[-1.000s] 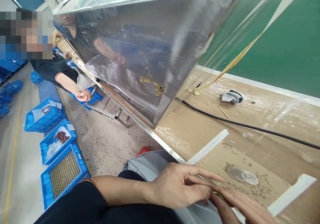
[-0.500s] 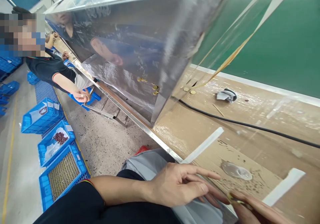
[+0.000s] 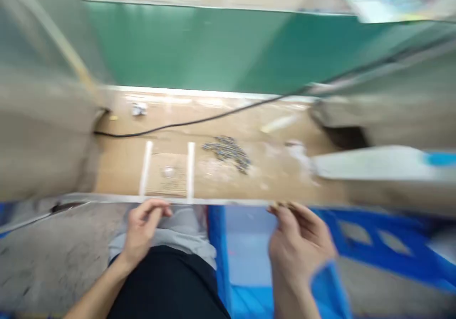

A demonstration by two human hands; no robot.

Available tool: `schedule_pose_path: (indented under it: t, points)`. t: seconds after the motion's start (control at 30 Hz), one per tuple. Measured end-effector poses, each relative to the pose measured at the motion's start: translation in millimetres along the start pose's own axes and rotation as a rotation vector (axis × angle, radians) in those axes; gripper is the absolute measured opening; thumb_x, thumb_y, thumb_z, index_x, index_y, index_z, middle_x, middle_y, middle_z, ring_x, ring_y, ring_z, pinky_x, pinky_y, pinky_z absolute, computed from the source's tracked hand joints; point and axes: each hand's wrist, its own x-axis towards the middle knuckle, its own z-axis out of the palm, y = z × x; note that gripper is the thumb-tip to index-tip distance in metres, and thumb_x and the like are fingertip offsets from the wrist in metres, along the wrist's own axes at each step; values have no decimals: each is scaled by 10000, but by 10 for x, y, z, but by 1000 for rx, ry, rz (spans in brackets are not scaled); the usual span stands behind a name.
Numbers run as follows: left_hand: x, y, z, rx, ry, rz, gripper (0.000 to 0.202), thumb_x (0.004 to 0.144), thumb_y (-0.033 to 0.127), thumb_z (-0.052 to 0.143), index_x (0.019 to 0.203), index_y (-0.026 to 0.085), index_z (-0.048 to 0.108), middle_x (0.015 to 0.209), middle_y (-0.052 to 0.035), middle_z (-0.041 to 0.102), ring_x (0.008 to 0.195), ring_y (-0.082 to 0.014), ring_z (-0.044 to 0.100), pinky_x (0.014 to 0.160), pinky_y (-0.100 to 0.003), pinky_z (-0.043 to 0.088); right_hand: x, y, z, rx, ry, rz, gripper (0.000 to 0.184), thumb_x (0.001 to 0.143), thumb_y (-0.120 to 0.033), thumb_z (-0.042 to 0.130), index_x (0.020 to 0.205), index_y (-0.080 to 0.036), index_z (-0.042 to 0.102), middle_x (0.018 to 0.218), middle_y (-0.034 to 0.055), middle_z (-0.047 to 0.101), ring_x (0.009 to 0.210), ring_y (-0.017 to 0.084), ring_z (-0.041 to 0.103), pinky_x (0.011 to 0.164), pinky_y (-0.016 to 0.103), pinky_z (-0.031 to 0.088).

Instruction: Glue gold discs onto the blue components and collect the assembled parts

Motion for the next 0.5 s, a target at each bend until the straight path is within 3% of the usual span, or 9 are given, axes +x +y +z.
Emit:
schedule_pose_path:
  t: [0.07, 0.17, 0.27, 0.37, 0.5]
  points:
    - [127, -82, -30, 117, 54, -11, 153, 1088, 315, 779, 1076, 203, 882, 968, -23, 881, 923, -174, 807, 919, -255, 617, 231, 247, -211, -72, 56, 53, 421, 812, -513, 1000, 1098, -237, 863, 977, 36, 844, 811, 201, 783, 847, 417, 730]
    - [282, -181, -17, 238, 161, -40, 212, 1023, 409, 848, 1093, 211, 881, 987, -36, 898, 939, -238, 840, 949, -333, 658, 534, 734, -597, -194, 108, 139, 495, 843, -572, 900, 1159, -200, 821, 975, 52, 827, 839, 213, 787, 840, 417, 729]
    - [341, -142, 73, 270, 223, -28, 213, 926, 448, 907, 1038, 268, 885, 953, -10, 897, 882, -298, 844, 1021, -481, 707, 717, 1198, -911, -282, 96, 224, 555, 861, -652, 821, 1150, -178, 803, 959, 78, 820, 861, 239, 791, 830, 439, 732]
    - [369, -11, 202, 269, 268, -29, 148, 836, 413, 940, 928, 314, 880, 904, 18, 883, 794, -314, 822, 1121, -617, 701, 841, 1561, -1034, -364, 23, 320, 541, 935, -670, 768, 1146, -172, 781, 940, 73, 817, 848, 233, 777, 827, 428, 725]
    - [424, 89, 317, 226, 281, -37, 108, 770, 307, 932, 855, 311, 867, 855, 36, 860, 754, -298, 803, 1192, -702, 671, 1019, 1903, -981, -495, -128, 424, 422, 1096, -588, 781, 1179, -174, 766, 1009, 40, 815, 880, 202, 788, 866, 398, 710]
